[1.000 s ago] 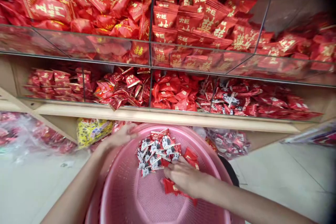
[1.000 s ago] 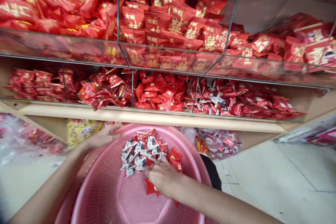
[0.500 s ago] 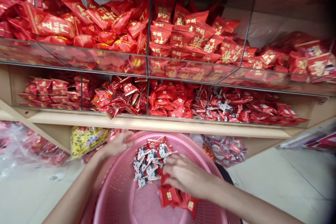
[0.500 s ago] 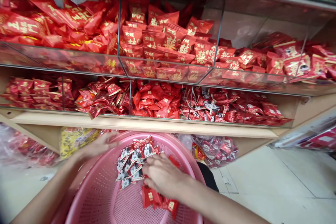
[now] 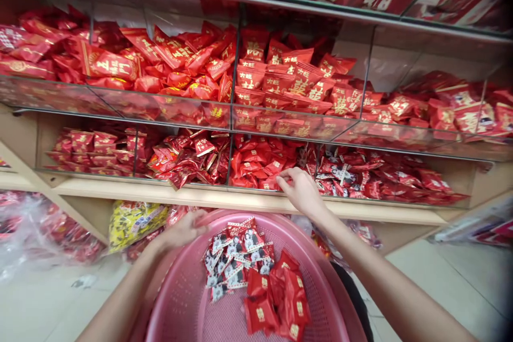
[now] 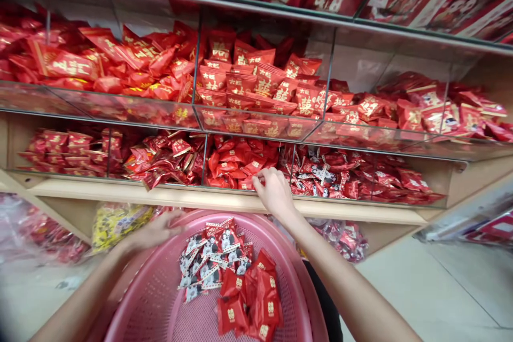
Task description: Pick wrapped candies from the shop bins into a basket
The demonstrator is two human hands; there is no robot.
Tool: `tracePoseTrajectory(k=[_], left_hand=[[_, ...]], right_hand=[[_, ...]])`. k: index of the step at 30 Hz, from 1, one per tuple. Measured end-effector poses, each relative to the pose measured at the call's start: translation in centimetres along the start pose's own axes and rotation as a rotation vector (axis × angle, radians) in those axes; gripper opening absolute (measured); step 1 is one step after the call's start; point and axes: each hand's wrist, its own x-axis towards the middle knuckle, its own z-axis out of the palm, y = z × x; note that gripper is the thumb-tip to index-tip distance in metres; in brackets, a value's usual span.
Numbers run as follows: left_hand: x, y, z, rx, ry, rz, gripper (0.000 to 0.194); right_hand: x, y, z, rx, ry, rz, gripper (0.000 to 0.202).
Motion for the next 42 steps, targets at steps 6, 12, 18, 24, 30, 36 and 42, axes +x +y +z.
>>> tracePoseTrajectory(k=[6,12,18,24,30,36,42], left_hand=[[-0.1,0.1,0.0,-0.009,0.008,-0.002,0.057],[0.0,0.0,0.0,0.006,0.033,-0.032,0.061],[-0.1,0.3,0.0,-0.034,-0.020,0.016,0.053],[-0.1,0.6,-0.1,-0.019,-0.012,-0.003,0.054],[0.0,0.6,0.0,-0.018,-0.025,-0.026,0.053],[-0.2,0.6,0.0,-0.006,0.010,-0.074,0.061],[0.2,-0.3,0.2,-0.013,0.001,-0.068,0.056]], right_hand=[[0.2,-0.9,0.4,-0.114,-0.037,0.060,0.024],[0.4,-0.2,0.9,0.143,-0.016,0.102,0.014],[1.5,0.3,1.1,0.300,-0.051,0.206,0.016],[2.0,0.5,-0.3,0.454,-0.082,0.265,0.015],[2.4,0.3,-1.8,0.522,-0.094,0.300,0.013],[1.6,0.0,-3.8,0.537,-0.110,0.188,0.015],[-2.1,-0.6,-4.6,0.484,-0.038,-0.133,0.015]])
